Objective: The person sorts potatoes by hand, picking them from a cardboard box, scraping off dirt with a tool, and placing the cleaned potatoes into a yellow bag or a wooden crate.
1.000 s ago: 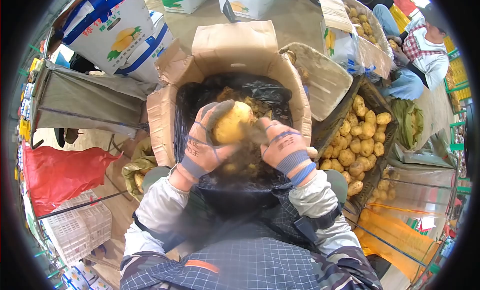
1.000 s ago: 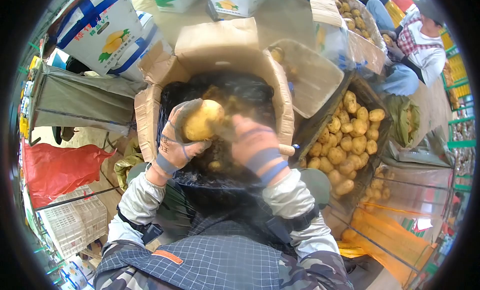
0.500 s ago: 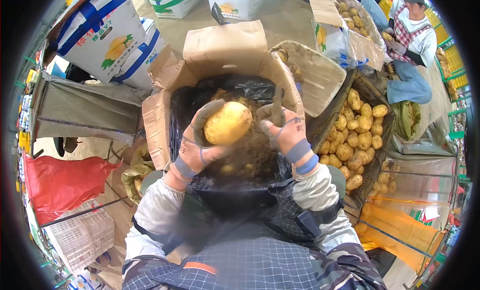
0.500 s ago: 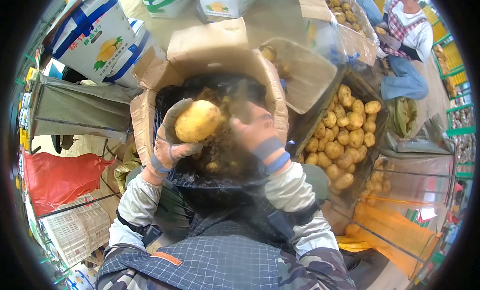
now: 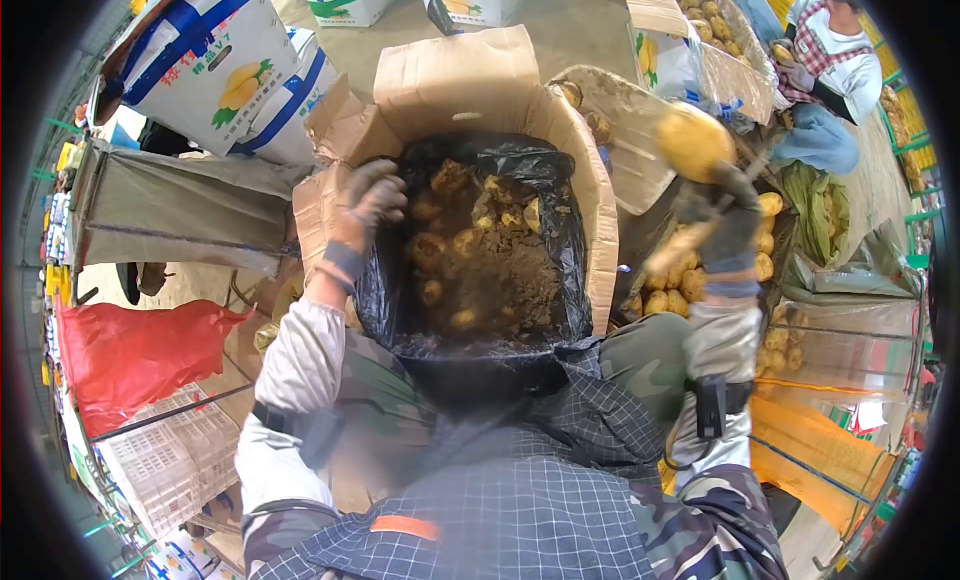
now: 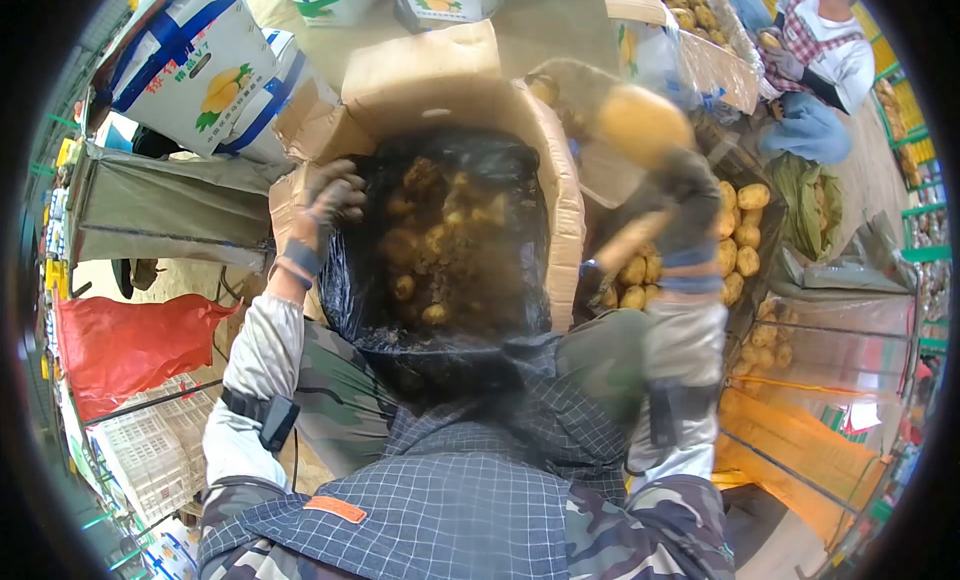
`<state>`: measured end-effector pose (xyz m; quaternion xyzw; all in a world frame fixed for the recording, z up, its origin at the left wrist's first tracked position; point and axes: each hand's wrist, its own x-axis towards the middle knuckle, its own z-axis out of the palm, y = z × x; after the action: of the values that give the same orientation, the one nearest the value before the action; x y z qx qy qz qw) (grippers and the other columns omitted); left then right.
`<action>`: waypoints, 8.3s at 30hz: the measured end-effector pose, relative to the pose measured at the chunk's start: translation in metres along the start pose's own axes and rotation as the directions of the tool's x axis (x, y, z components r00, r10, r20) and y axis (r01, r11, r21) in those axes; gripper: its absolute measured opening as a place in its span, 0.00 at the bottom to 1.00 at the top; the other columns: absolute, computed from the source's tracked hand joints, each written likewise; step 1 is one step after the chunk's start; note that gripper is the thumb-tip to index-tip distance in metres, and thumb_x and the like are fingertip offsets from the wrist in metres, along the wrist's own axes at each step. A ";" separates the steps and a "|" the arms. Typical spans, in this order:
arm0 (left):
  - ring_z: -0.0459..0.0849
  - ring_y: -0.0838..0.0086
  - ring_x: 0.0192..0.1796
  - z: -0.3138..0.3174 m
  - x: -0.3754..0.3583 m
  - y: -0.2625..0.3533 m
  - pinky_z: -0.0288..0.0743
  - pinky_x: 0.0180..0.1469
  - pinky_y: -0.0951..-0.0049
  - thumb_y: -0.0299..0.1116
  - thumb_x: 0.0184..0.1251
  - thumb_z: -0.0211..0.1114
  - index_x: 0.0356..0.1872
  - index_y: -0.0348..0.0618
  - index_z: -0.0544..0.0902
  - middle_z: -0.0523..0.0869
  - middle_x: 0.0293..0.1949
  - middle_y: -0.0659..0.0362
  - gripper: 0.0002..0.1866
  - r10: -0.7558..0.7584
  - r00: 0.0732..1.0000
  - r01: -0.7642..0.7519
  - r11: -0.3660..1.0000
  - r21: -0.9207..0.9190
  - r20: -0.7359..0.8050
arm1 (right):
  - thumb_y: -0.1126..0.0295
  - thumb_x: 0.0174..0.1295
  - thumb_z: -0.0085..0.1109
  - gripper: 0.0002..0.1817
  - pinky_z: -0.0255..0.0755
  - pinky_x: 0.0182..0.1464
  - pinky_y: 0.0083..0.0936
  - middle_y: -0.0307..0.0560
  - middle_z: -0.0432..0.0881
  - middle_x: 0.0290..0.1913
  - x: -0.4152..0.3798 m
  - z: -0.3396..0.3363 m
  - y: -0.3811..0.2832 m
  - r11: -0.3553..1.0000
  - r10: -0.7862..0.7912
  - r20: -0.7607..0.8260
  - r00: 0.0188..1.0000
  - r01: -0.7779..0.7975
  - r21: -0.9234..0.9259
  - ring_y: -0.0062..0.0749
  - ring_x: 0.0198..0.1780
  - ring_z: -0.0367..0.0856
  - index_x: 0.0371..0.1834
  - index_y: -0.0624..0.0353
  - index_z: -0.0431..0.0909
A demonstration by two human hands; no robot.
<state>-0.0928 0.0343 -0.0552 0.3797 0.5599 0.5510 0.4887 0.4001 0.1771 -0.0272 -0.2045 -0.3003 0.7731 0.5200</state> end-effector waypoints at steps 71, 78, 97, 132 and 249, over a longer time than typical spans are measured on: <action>0.84 0.70 0.27 0.084 -0.073 0.010 0.73 0.20 0.79 0.64 0.75 0.51 0.58 0.36 0.81 0.88 0.39 0.48 0.36 -0.422 0.895 0.423 0.694 -0.582 0.147 | 0.63 0.61 0.66 0.24 0.77 0.56 0.42 0.56 0.86 0.48 -0.040 0.160 0.160 -0.093 0.233 0.062 0.970 0.086 -0.992 0.54 0.53 0.84 0.62 0.51 0.78; 0.86 0.66 0.27 0.080 -0.066 -0.014 0.75 0.18 0.77 0.62 0.74 0.53 0.58 0.38 0.81 0.88 0.41 0.47 0.34 -0.532 0.837 0.485 0.610 -0.627 0.130 | 0.59 0.62 0.65 0.32 0.76 0.60 0.41 0.62 0.85 0.53 -0.034 0.174 0.159 -0.273 0.416 -0.030 0.909 0.093 -0.958 0.54 0.56 0.83 0.68 0.61 0.73; 0.86 0.60 0.58 0.079 -0.075 0.020 0.84 0.57 0.61 0.58 0.79 0.48 0.69 0.38 0.74 0.84 0.61 0.48 0.34 -0.287 0.909 0.416 0.689 -0.593 0.303 | 0.60 0.65 0.68 0.21 0.68 0.23 0.17 0.39 0.83 0.33 -0.034 0.181 0.133 0.804 0.323 -0.159 0.933 -0.360 -0.474 0.18 0.20 0.75 0.55 0.63 0.82; 0.57 0.51 0.81 -0.246 -0.216 -0.141 0.48 0.82 0.55 0.50 0.53 0.77 0.73 0.61 0.73 0.67 0.77 0.50 0.42 -0.157 0.852 0.507 0.013 0.862 -0.499 | 0.63 0.70 0.58 0.17 0.70 0.25 0.19 0.46 0.86 0.35 -0.045 0.180 0.141 0.497 0.061 -0.166 0.984 -0.174 -0.850 0.22 0.20 0.75 0.50 0.68 0.81; 0.79 0.55 0.67 0.034 -0.046 0.009 0.72 0.69 0.59 0.46 0.69 0.62 0.60 0.45 0.82 0.83 0.62 0.48 0.24 -0.359 0.912 -0.104 0.267 0.958 0.199 | 0.56 0.63 0.67 0.26 0.76 0.57 0.41 0.63 0.86 0.50 -0.035 0.165 0.153 -0.146 0.011 -0.038 0.999 -0.036 -0.989 0.57 0.55 0.83 0.57 0.63 0.82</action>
<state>-0.0498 -0.0006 -0.0376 0.6463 0.6998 -0.0237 0.3033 0.2052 0.0604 -0.0090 -0.5390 -0.7732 0.2854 0.1736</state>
